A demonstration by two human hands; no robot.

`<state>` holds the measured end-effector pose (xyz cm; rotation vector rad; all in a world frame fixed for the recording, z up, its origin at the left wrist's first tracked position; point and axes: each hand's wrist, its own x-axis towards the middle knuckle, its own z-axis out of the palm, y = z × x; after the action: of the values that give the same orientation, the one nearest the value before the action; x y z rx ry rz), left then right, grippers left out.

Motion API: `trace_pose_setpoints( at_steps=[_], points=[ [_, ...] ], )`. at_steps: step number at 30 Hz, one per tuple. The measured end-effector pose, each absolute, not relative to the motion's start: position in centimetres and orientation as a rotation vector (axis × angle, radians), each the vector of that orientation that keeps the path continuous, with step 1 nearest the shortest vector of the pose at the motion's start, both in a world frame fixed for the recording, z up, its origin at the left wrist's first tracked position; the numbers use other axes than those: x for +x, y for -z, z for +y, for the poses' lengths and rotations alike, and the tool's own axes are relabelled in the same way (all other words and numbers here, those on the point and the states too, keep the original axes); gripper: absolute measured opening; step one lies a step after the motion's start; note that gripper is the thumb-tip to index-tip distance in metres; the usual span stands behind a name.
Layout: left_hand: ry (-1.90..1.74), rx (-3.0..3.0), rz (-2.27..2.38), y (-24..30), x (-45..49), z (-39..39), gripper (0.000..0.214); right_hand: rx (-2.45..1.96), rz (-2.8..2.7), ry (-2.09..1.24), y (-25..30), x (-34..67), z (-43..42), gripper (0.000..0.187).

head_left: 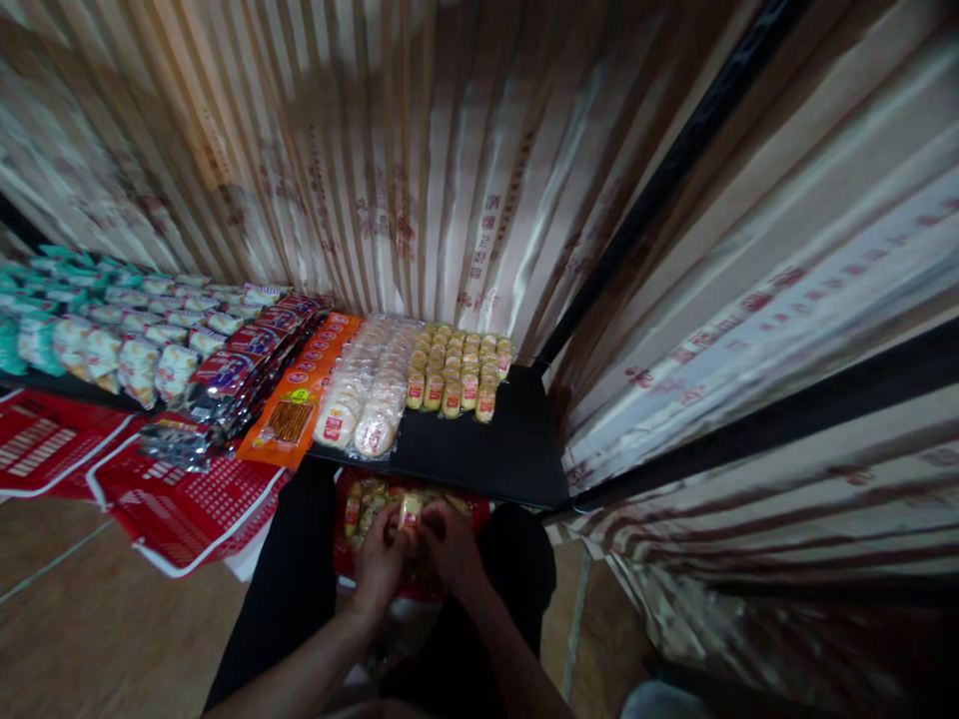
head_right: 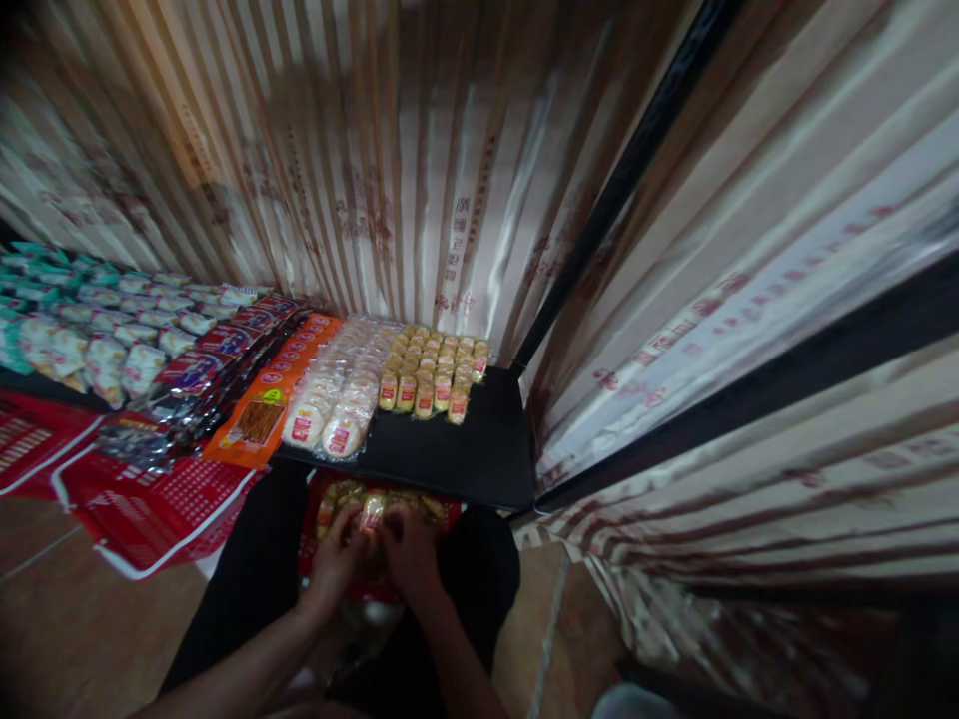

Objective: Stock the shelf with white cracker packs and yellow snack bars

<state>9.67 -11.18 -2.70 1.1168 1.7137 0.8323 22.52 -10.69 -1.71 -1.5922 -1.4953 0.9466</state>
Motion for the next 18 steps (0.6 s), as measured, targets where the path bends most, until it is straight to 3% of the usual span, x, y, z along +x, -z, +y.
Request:
trace_pose_setpoints(
  at_steps=[4, 7, 13, 18],
  points=[
    [-0.947, 1.253, 1.526, 1.0, 10.4, -10.0, 0.043, -1.501, -1.423, -1.016, -0.3, 23.4, -10.2, 0.012],
    [-0.941, 1.421, 1.479, -0.2, 11.3, -8.6, 0.044, -1.58, -1.476, -0.833, -1.4, 24.3, -9.8, 0.012],
    [-0.564, 1.763, 1.342, -3.6, 12.4, -5.3, 0.046, -1.672, -1.804, -0.209, -2.6, 26.4, -9.1, 0.041],
    [-0.356, 2.016, 1.198, -6.0, 13.7, -2.1, 0.046, -1.584, -1.93, -0.239, -3.3, 28.0, -7.9, 0.043]
  ],
)
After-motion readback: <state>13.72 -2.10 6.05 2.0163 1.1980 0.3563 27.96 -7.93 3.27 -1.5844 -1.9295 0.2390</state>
